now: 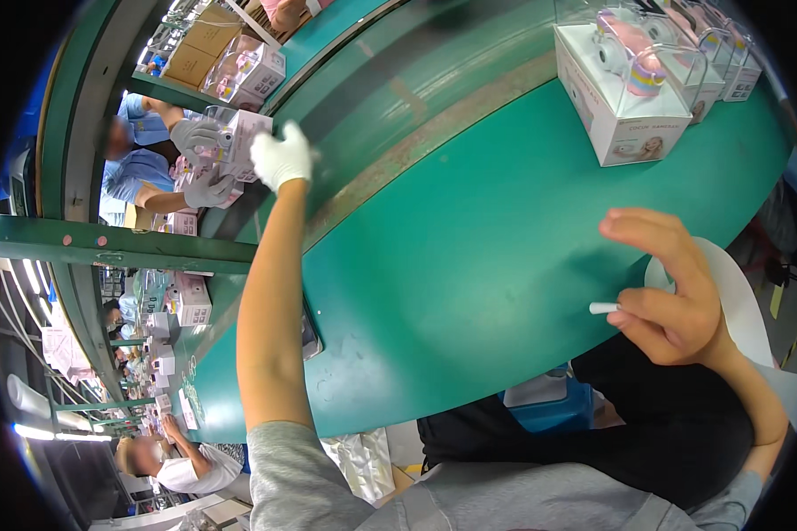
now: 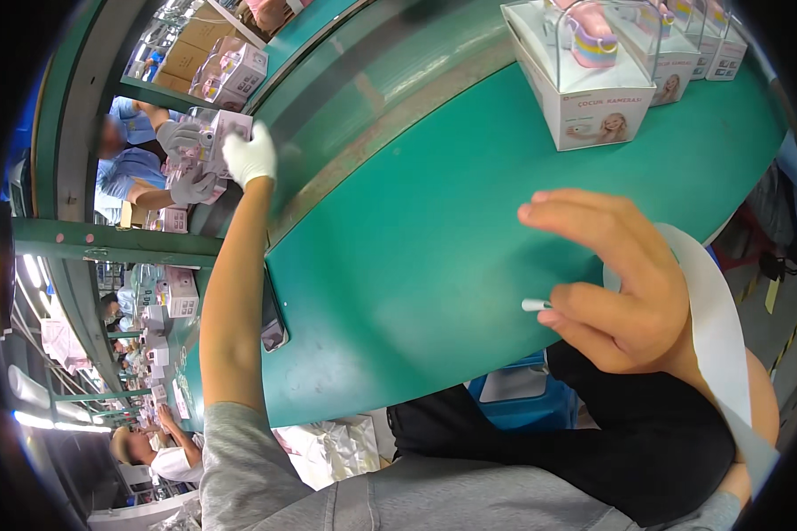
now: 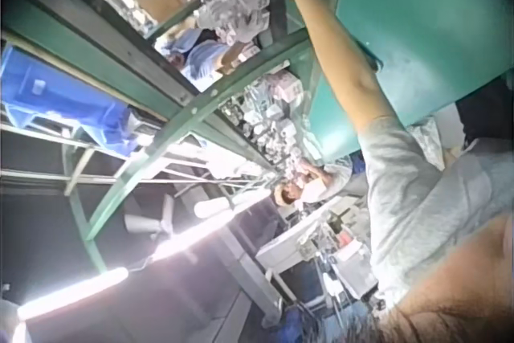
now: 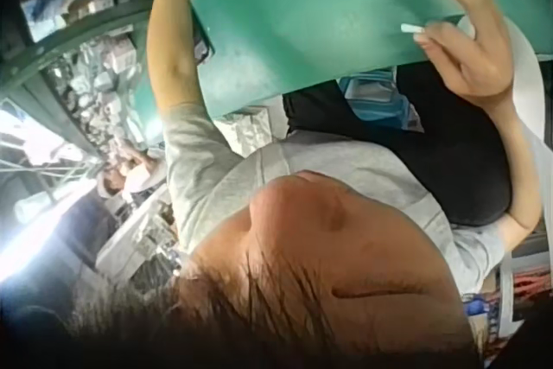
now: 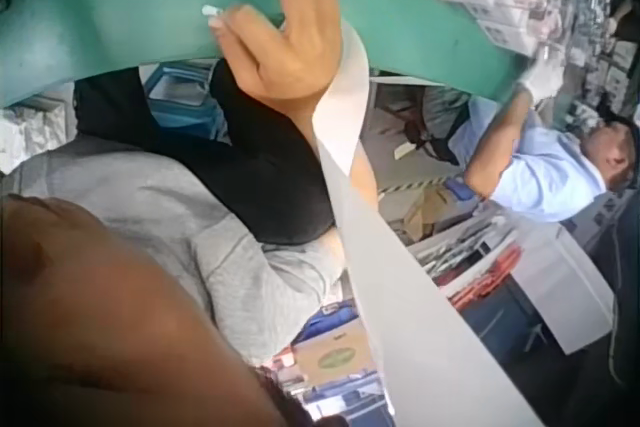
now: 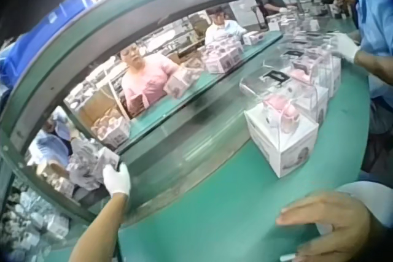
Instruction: Packaging and sealing electronic products into clear plastic display boxes on an assembly line.
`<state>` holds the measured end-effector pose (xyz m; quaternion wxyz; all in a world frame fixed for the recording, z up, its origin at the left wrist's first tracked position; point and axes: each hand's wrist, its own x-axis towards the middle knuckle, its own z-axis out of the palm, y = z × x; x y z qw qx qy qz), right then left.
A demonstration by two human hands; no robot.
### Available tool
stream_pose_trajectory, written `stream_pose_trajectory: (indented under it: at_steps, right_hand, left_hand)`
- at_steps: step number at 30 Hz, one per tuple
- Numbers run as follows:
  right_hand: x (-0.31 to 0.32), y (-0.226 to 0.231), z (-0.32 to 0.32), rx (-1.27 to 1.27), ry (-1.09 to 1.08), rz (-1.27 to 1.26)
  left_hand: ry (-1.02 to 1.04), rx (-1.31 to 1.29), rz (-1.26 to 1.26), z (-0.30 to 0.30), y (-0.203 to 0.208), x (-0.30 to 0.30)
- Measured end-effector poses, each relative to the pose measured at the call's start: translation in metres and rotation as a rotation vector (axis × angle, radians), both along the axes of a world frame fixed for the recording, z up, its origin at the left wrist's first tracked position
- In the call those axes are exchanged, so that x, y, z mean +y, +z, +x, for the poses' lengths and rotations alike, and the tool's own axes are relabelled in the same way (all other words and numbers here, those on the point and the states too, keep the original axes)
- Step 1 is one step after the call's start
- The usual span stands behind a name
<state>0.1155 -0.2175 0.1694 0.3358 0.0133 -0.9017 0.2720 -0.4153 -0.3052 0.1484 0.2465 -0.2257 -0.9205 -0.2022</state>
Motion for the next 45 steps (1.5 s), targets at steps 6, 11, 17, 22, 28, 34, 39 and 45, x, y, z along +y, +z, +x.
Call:
stream_pose_trajectory:
  at_steps: [6,11,17,22,28,34,39,45]
  right_hand:
    - [-0.012,-0.001,-0.02,-0.031,0.111,-0.005]
    - [-0.027,-0.018,-0.033,-0.133,0.1,-0.078]
    - [-0.031,-0.018,-0.046,-0.205,0.07,-0.001]
    - [-0.029,-0.028,-0.048,-0.229,0.047,0.0]
    - [-0.022,-0.045,-0.05,-0.183,0.031,-0.125]
    - [-0.014,-0.045,-0.05,-0.198,0.039,-0.194]
    - [-0.01,-0.045,-0.051,-0.223,0.072,-0.231]
    - [-0.007,-0.049,-0.053,-0.178,0.043,-0.268]
  left_hand:
    - [-0.066,0.003,-0.094,-0.035,-0.045,-0.053]
    - [-0.232,-0.017,-0.301,-0.014,-0.058,-0.04]
    - [-0.306,-0.084,-0.305,-0.033,-0.067,-0.042]
    - [-0.344,0.005,-0.154,-0.033,-0.065,-0.036]
    - [0.056,-0.002,0.024,-0.047,-0.022,-0.044]
    - [0.046,0.141,-0.022,-0.115,-0.02,-0.043]
    - [-0.191,0.26,-0.107,-0.193,-0.023,-0.056]
    - [-0.179,-0.01,-0.185,-0.206,0.005,-0.029]
